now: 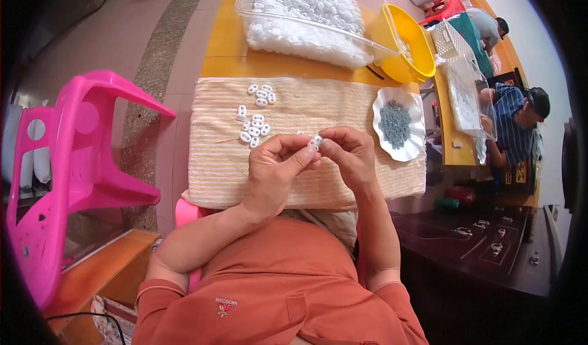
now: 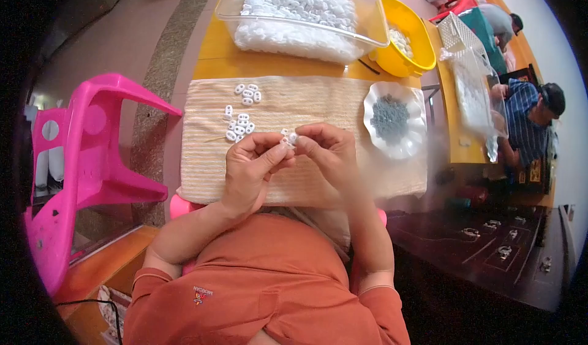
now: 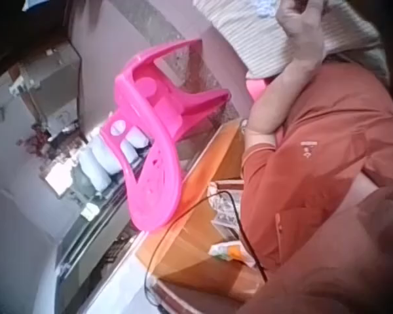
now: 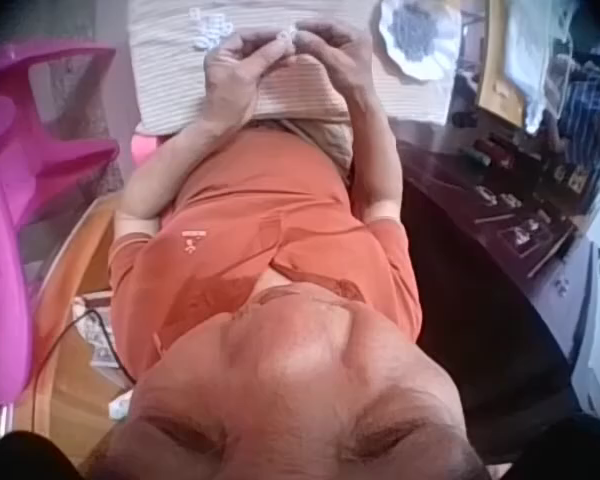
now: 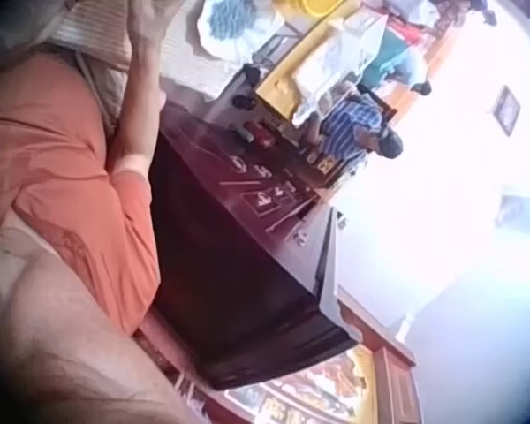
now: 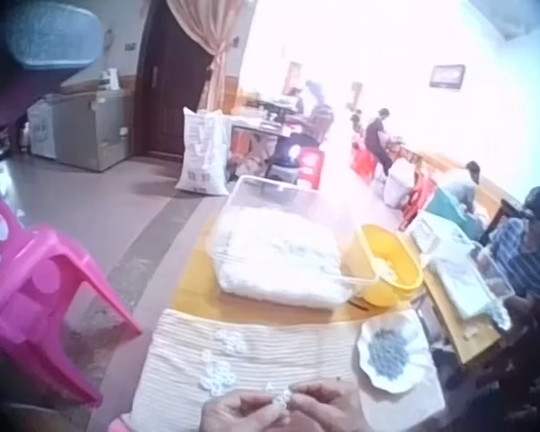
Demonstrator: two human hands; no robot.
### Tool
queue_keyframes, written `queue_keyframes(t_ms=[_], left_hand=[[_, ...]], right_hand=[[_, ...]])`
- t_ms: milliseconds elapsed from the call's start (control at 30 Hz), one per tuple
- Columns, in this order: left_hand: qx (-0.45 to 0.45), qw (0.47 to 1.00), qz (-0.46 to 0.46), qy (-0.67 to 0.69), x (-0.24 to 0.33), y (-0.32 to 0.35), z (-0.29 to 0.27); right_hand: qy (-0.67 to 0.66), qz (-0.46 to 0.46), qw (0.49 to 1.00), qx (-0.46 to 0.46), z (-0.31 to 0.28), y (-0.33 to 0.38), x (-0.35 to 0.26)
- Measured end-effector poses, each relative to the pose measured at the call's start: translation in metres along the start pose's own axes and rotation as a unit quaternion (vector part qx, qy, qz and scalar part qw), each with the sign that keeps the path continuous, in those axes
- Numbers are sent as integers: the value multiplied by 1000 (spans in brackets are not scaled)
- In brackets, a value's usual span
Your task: Manually assembling small white plastic housings by inserting small beads or pins into them at a workstation.
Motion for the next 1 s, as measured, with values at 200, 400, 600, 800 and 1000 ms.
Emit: queue_keyframes(t_ms=[200,400,600,800,1000], left_hand=[[3,1000,6,16,-4,-3,-3],[-4,1000,-3,22,-8,-4,-3],[9,1000,-17,14,-11,-6,-5],[19,999,-33,12,-17,-7,-7],[18,999,-51,10,-22,-9,-9]], right_hand=[[-44,8,998,-38,8,11,-3],[-37,7,999,-36,6,14,0],[-64,10,997,-33,3,15,6],[-61,13,998,-9,-3,17,11],[-57,19,998,-20,-3,19,11]])
Point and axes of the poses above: each hand's wrist, its own y-axis away from the middle knuckle, its own z-axis out of the palm, x = y × z, the point moved 8 cm from there along -y, towards the middle knuckle, and after that the axes turned 7 degrees about -z, right-handed, at the moved point
